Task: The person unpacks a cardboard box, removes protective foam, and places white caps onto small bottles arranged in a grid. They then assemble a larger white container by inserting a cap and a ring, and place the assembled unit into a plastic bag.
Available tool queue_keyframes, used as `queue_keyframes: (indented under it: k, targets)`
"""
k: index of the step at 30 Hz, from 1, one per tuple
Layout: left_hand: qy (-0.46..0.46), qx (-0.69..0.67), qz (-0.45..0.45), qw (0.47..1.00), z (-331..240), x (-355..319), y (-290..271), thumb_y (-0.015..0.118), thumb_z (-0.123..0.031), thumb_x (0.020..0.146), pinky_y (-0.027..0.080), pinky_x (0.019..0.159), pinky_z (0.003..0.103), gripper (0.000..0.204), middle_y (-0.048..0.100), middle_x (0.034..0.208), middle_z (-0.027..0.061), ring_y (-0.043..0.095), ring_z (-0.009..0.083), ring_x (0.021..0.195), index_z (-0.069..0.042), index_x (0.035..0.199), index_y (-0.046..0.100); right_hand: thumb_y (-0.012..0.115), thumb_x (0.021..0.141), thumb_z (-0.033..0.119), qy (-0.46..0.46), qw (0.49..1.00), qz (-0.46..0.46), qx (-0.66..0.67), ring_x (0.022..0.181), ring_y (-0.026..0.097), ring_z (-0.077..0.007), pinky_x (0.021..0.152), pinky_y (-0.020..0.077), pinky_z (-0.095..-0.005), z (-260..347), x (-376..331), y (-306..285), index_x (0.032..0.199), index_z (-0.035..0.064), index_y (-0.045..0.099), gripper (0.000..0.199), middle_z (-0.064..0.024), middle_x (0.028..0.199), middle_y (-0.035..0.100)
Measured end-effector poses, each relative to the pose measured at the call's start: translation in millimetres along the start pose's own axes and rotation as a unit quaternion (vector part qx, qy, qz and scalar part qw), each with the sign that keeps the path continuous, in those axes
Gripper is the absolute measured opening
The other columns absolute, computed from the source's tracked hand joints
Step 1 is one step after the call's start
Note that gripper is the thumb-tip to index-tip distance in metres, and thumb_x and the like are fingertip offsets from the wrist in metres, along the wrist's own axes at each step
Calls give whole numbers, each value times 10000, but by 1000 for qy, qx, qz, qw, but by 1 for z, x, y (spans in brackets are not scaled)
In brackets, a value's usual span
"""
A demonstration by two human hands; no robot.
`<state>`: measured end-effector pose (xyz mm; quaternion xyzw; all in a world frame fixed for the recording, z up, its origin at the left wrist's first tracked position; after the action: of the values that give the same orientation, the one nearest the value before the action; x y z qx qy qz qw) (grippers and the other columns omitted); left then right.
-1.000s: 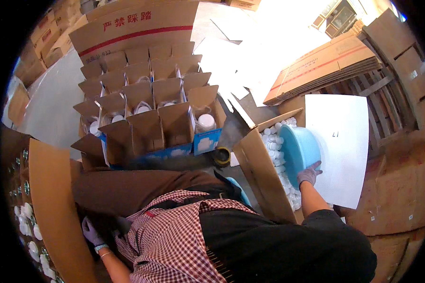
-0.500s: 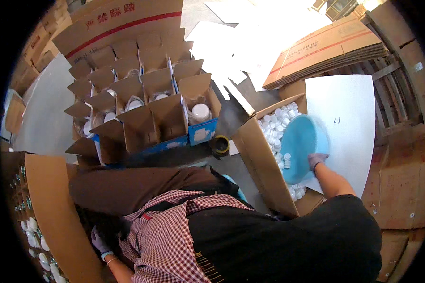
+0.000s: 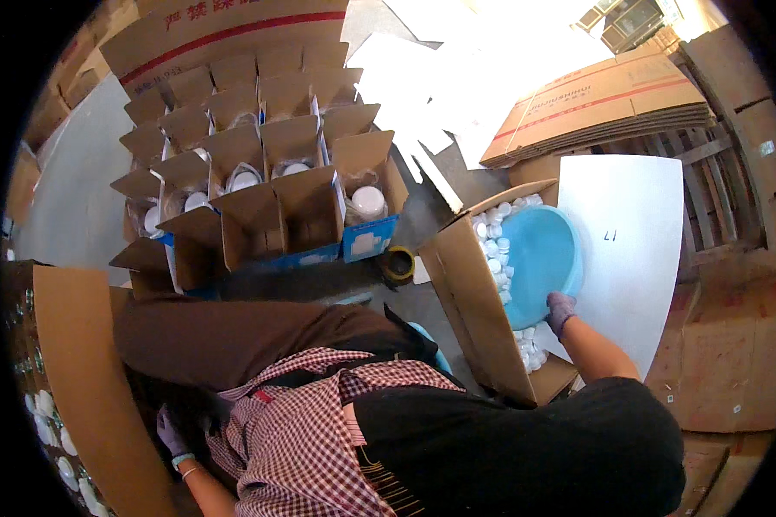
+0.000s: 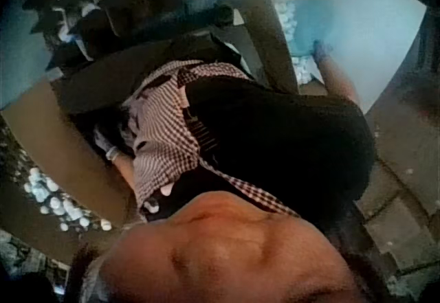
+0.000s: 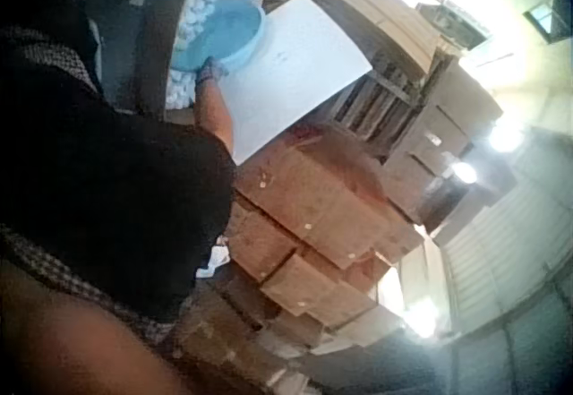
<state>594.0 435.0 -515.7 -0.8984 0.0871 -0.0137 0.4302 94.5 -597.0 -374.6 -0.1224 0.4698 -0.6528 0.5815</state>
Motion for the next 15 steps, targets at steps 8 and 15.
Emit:
queue_keyframes:
  k: [8, 15]
  targets:
    - [153, 309, -15, 939, -20, -20, -5, 584, -215, 912, 498, 934, 400, 293, 668, 1124, 153, 617, 323, 1058, -56, 1144, 664, 592, 780, 143, 28, 957, 191, 216, 802, 622, -245, 665, 566, -365, -51, 10, -2, 1032, 38, 558, 276, -119, 985, 602]
    - [21, 106, -19, 994, -40, -17, -22, 572, -166, 931, 509, 957, 386, 274, 670, 1163, 162, 638, 302, 1056, -23, 1152, 646, 559, 810, 133, -5, 906, 271, 324, 702, 596, -228, 572, 509, -260, -62, 49, 86, 1027, 67, 575, 227, -102, 946, 608]
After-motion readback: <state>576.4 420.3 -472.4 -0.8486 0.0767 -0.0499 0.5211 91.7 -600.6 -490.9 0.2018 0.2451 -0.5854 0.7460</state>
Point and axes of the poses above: each hand's wrist, its own x-axis towards the middle knuckle, its own y-axis out of the palm, z = x × y, the point moved 10 cm from there along x, towards the middle knuckle
